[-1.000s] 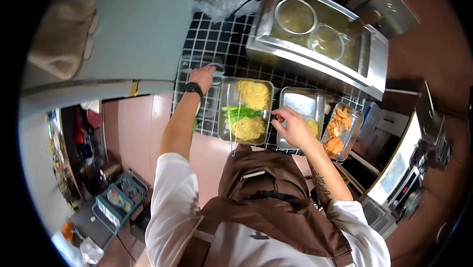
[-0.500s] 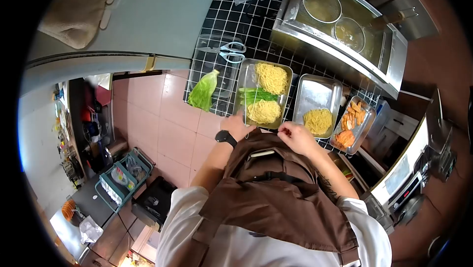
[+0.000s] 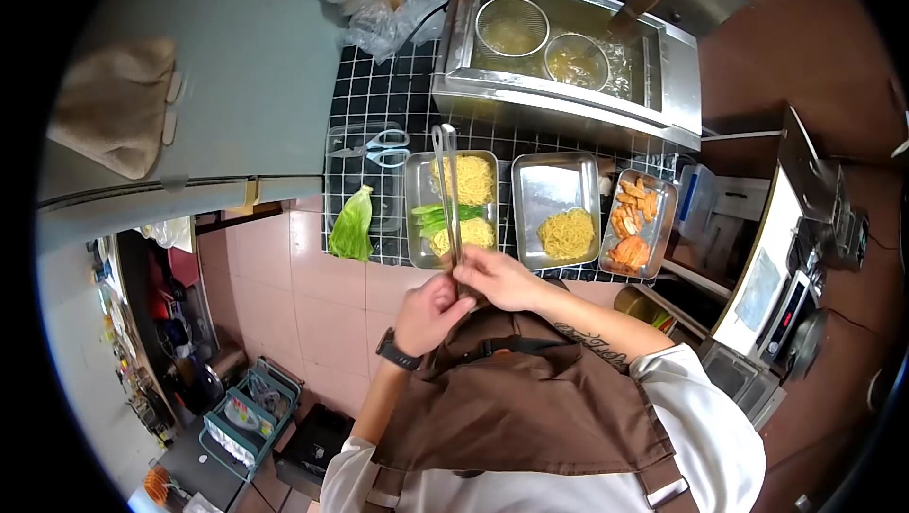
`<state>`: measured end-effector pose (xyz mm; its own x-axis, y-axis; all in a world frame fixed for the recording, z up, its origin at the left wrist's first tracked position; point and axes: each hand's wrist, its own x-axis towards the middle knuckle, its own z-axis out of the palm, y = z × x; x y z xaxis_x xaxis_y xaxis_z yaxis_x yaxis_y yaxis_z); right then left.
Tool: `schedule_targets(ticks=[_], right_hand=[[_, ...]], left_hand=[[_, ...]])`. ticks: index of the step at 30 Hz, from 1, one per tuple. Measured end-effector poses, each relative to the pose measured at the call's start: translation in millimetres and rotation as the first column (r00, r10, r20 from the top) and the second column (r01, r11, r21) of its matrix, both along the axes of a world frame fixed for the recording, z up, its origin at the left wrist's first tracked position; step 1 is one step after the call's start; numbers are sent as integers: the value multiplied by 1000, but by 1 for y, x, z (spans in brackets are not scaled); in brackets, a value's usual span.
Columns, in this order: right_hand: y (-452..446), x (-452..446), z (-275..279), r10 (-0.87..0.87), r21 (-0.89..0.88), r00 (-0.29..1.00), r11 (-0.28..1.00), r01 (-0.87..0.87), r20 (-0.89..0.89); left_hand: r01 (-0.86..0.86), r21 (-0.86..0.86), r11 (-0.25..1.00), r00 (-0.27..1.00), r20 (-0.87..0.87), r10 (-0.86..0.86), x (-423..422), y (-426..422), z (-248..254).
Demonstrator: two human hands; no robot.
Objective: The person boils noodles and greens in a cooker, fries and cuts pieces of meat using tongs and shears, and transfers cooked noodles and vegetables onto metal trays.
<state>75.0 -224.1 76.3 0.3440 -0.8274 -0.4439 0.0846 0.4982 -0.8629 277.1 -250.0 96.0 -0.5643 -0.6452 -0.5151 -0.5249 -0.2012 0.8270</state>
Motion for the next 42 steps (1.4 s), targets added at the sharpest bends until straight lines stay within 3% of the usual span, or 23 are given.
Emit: schedule_targets(ticks=[1,3,4,5,6,7,8,9,10,11,13,15,17,20,23,24,26,29,32,34,37,41,42], right_hand=[[-5,-5,14,-97,-47,995,994,95,-39],[-13,-39,35,-183,-218,935,969,118,-303],[-18,-67,38,-299,-300,906,931,209,-299],[-24,-99,65,-368,-185,893,926,328,-258],[-30,-136,85,-459,-305,779,884,353,-428],[-38,-168,115,-436,-239,653,897,372,-619],[-40,-205,118,-431,-355,446,902,246,-785],[-46,-231,122,-534,-537,56,836,-116,-844],[-61,-246,141,-317,-308,-48,942,-136,-947],[-72,-268,132,-297,-249,-138,926,-285,-945],[-110,-279,123,8,87,-248,948,-306,-969],[-144,-269,108,171,291,-317,875,-387,-933],[-168,-267,69,166,309,-324,832,-462,-931],[-178,-269,43,23,227,-362,817,-531,-932],[-166,-280,82,42,188,-293,851,-490,-955],[-156,-283,105,58,237,-342,829,-507,-938],[-129,-293,133,-136,40,-296,854,-519,-946],[-102,-291,188,-192,-40,-334,910,-412,-923],[-93,-283,212,-265,-102,-345,899,-425,-900],[-93,-280,208,-272,-109,-352,901,-420,-896],[-107,-271,174,-108,113,-511,917,-382,-853],[-150,-243,133,100,276,-411,877,-393,-906],[-158,-253,95,2,179,-347,860,-478,-938]], left_hand=[[-7,26,1000,997,-70,9,-13,-6,1],[-13,84,996,978,-209,31,-50,-16,17],[13,-68,998,970,-240,-29,-61,-20,27],[-6,-76,997,966,-259,-14,-62,-20,28],[-24,-84,996,961,-276,0,-57,-20,28],[-40,-90,995,957,-290,13,-50,-19,28],[-106,-8,994,953,-287,99,-39,-14,17],[-158,-59,986,957,-255,139,-25,-6,-4],[-185,-73,980,961,-221,165,-13,-2,-19],[-207,-88,974,965,-183,189,-1,3,-31],[-270,-53,961,959,-107,263,18,15,-56],[-325,-23,946,945,-50,323,32,24,-84],[-370,12,929,929,-8,370,45,34,-110],[-438,49,898,899,39,436,60,50,-133],[-488,119,865,872,114,477,88,80,-168],[-502,144,853,864,133,486,99,89,-185],[-506,150,849,855,212,473,121,112,-207],[-512,160,844,840,301,452,136,130,-219],[-524,217,824,826,366,429,154,135,-238],[-571,221,790,797,380,469,161,135,-242],[-611,202,766,775,352,525,159,123,-239],[-640,193,744,760,308,573,143,112,-214],[-640,191,745,760,302,576,140,112,-211]])
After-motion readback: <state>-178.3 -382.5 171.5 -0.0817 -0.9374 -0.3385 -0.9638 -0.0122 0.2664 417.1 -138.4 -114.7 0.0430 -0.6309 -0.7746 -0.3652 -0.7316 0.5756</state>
